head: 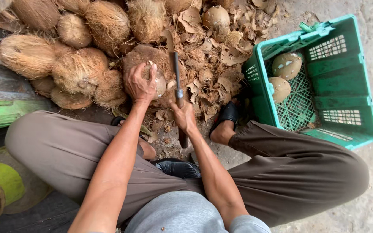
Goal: The person sits on the ground and uses a cleaver to chop the fibrous husk off coconuts, rotating each coconut to trim different sides, then places the trimmed coconuts into a green plastic crate beside them.
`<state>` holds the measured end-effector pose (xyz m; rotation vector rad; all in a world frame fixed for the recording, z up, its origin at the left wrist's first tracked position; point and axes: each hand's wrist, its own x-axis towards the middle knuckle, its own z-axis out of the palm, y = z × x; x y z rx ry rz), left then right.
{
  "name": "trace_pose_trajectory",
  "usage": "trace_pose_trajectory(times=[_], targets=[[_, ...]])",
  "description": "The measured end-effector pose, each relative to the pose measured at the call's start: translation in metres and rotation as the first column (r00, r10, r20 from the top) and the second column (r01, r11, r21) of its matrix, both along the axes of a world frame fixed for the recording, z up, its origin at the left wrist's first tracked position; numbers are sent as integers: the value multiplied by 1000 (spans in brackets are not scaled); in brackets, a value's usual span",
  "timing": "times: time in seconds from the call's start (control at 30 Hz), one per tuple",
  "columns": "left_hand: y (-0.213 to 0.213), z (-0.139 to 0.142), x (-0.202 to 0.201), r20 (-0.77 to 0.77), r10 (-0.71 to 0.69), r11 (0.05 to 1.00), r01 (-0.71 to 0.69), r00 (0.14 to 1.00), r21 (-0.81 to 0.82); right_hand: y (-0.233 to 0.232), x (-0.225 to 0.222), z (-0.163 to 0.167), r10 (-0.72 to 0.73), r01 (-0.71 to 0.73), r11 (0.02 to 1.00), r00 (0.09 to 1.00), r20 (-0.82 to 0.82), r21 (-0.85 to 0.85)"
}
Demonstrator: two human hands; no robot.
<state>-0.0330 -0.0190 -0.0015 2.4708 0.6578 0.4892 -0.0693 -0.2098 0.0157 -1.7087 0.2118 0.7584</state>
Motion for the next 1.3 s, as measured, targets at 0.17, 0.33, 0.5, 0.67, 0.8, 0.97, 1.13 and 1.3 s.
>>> trace_pose_trajectory(times=[0.17,0.33,0.5,0.67,0.8,0.97,1.13,1.3], targets=[[-1,7,1,-61,82,996,-84,995,-23,0,4,-10,-93,60,992,939,331,109],[-2,4,1,-97,67,996,-72,993,-55,0,-12,-21,245,-265,927,964,-108,-264],[2,-2,1,90,1,1000,-2,996,9,-2,-2,-12,71,-70,997,969,238,-13],[1,-3,-1,-74,58,995,-64,996,-81,4,-4,-12,-94,75,985,989,114,157],[-3,-1,0,147,47,998,-42,988,-41,10,-16,-16,93,-106,993,978,-188,-60],[4,7,3,24,2,987,1,1000,-159,5,-10,-13,-30,81,972,974,-222,222],[17,14,6,-228,305,669,-378,925,-640,-9,13,-3,-51,44,996,994,93,78],[2,1,3,-180,428,763,-460,886,-454,-9,5,-11,61,-27,992,960,275,-123]])
